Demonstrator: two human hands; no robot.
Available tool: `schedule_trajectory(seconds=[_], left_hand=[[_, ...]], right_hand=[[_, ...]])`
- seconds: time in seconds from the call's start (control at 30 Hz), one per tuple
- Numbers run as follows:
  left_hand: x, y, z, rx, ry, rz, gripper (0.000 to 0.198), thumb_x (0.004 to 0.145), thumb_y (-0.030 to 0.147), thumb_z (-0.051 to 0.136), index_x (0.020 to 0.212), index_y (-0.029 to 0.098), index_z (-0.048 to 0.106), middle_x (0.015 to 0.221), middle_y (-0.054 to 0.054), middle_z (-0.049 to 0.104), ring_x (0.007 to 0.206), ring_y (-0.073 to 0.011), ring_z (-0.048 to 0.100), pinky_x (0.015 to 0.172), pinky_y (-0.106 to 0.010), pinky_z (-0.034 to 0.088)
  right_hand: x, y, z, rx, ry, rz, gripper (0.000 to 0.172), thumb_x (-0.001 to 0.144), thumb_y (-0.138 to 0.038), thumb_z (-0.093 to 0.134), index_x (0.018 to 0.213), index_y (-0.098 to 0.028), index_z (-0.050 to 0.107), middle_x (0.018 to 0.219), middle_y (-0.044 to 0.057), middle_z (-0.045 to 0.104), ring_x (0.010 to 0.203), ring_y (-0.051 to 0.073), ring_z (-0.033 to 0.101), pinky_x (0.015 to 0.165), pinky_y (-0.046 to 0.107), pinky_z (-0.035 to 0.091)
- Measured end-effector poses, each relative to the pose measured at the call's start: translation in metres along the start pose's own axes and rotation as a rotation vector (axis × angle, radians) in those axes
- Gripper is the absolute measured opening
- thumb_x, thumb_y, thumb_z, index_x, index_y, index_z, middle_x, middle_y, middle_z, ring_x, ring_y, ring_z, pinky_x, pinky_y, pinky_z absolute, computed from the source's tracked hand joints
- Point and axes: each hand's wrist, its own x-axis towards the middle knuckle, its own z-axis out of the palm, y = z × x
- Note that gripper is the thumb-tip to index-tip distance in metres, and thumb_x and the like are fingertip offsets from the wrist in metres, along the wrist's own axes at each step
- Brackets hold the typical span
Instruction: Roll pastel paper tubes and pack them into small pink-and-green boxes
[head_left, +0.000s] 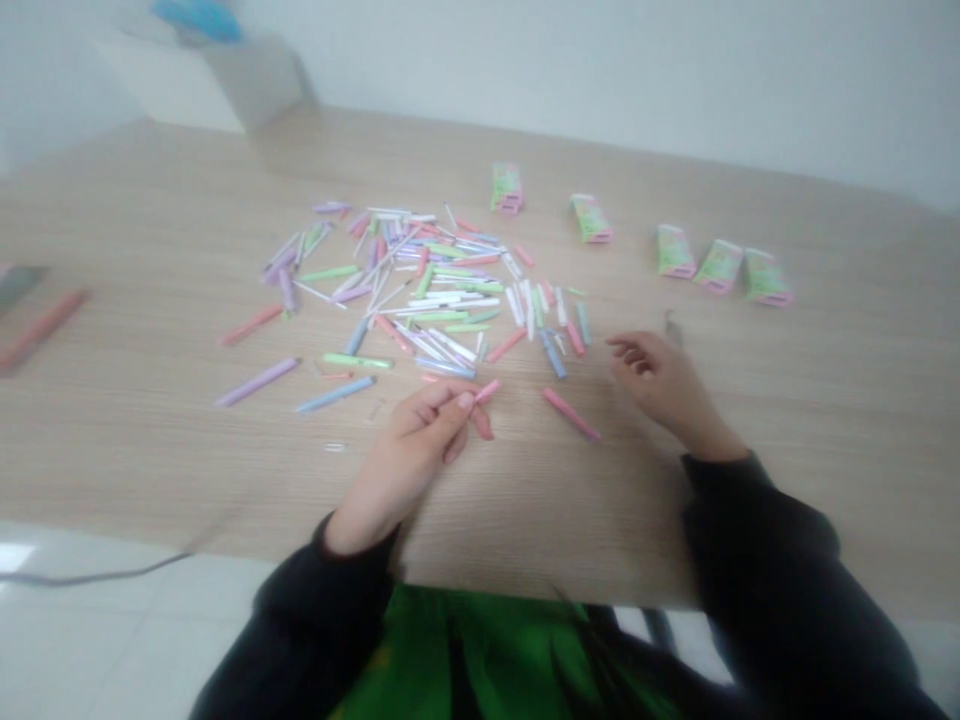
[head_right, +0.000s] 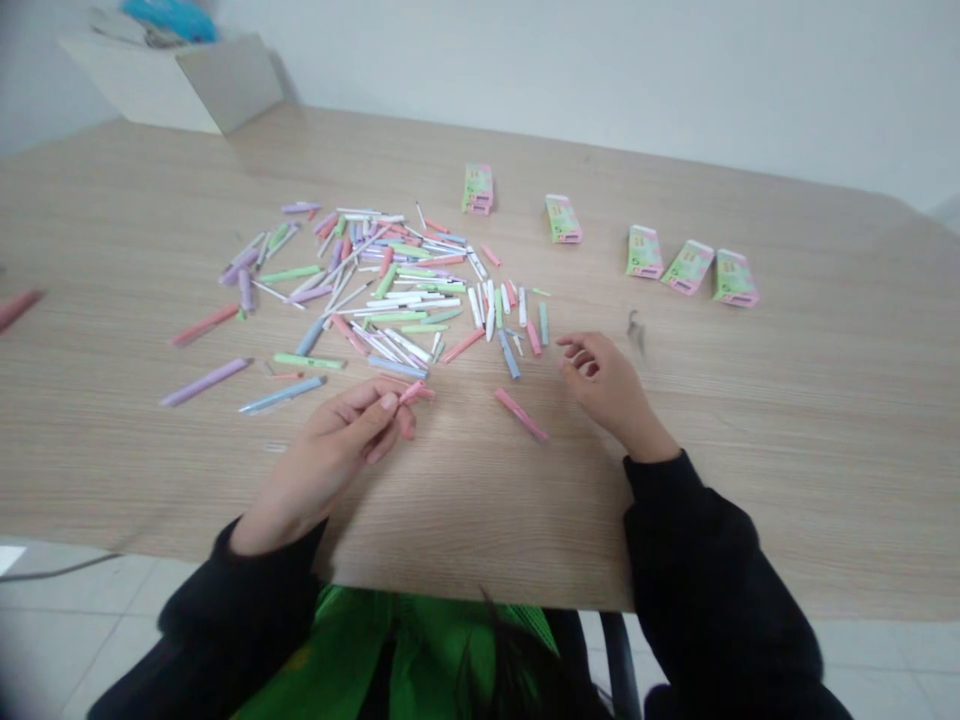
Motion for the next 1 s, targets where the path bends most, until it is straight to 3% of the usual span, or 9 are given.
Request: schedule_trajectory(seconds=[0.07,0.17,0.33,0.47,0.57,0.67,0.8,0.93,1.0], left_hand=[[0.0,0.0,0.003,-0.009,0.007,-0.005,0.026,0.097,0.04,0.061,0.095,0.015,0.068,0.075,0.0,0.064,0.052,-0.0087,0.036,0.053,-0.027,0.026],[0.0,-0.003,0.008,-0.053,0.015,-0.015,0.024,0.094,0.039,0.065,0.093,0.015,0.07,0.067,0.003,0.056,0.055,-0.0096,0.038,0.055,-0.026,0.029],[0.0,-0.009,0.02,-0.161,0.007,-0.074,0.026,0.089,0.041,0.073,0.098,0.016,0.074,0.064,0.005,0.048,0.06,-0.0094,0.039,0.058,-0.024,0.029],[0.0,-0.01,0.029,-0.183,-0.013,-0.087,0.027,0.086,0.042,0.077,0.095,0.016,0.076,0.064,0.005,0.05,0.06,-0.0094,0.039,0.058,-0.024,0.029],[-0.001,-0.01,0.036,-0.175,-0.05,-0.064,0.024,0.085,0.04,0.077,0.089,0.016,0.076,0.062,0.005,0.051,0.06,-0.0095,0.039,0.059,-0.024,0.03],[-0.002,-0.011,0.043,-0.15,-0.072,-0.037,0.018,0.086,0.035,0.076,0.085,0.017,0.076,0.067,0.003,0.06,0.067,-0.0113,0.051,0.067,-0.025,0.039],[0.001,-0.013,0.054,-0.088,-0.06,-0.013,0.017,0.086,0.032,0.075,0.085,0.015,0.075,0.081,-0.002,0.072,0.079,-0.0143,0.062,0.076,-0.026,0.046],[0.007,-0.015,0.063,-0.039,-0.084,0.009,0.025,0.089,0.038,0.07,0.099,0.015,0.068,0.073,0.001,0.064,0.065,-0.0126,0.056,0.064,-0.025,0.045],[0.009,-0.015,0.067,0.131,-0.057,0.039,0.032,0.094,0.04,0.063,0.113,0.014,0.063,0.076,0.0,0.062,0.065,-0.0139,0.056,0.064,-0.026,0.046]], right_hand=[[-0.008,-0.028,0.002,0.084,0.001,-0.084,0.012,0.087,-0.028,0.063,0.094,-0.023,0.072,0.086,0.004,0.07,0.071,0.017,0.063,0.066,0.032,0.053],[-0.024,-0.063,0.002,0.303,-0.026,-0.082,0.01,0.091,-0.028,0.065,0.097,-0.025,0.072,0.078,0.0,0.068,0.069,0.016,0.064,0.065,0.03,0.054],[-0.051,-0.09,0.005,0.486,-0.156,-0.155,0.025,0.094,-0.025,0.068,0.119,-0.029,0.069,0.095,0.0,0.071,0.078,0.014,0.066,0.073,0.029,0.056],[-0.06,-0.098,0.012,0.504,-0.155,-0.266,0.033,0.093,-0.022,0.071,0.124,-0.031,0.071,0.104,0.001,0.073,0.08,0.014,0.067,0.075,0.03,0.058],[-0.061,-0.101,0.017,0.503,-0.114,-0.303,0.027,0.092,-0.018,0.072,0.115,-0.031,0.077,0.1,0.001,0.076,0.085,0.015,0.071,0.076,0.029,0.06],[-0.064,-0.099,0.021,0.501,-0.054,-0.295,0.02,0.09,-0.015,0.073,0.101,-0.03,0.081,0.095,0.0,0.077,0.089,0.017,0.073,0.078,0.029,0.06],[-0.073,-0.089,0.025,0.459,-0.031,-0.306,0.017,0.091,-0.015,0.072,0.099,-0.027,0.079,0.099,0.001,0.077,0.092,0.016,0.074,0.081,0.029,0.06],[-0.081,-0.083,0.016,0.422,0.039,-0.31,0.016,0.094,-0.013,0.069,0.098,-0.027,0.076,0.099,0.0,0.077,0.1,0.018,0.074,0.087,0.03,0.059],[-0.083,-0.081,0.002,0.333,0.079,-0.309,0.014,0.094,-0.015,0.068,0.097,-0.027,0.074,0.096,0.0,0.076,0.094,0.018,0.074,0.082,0.029,0.059]])
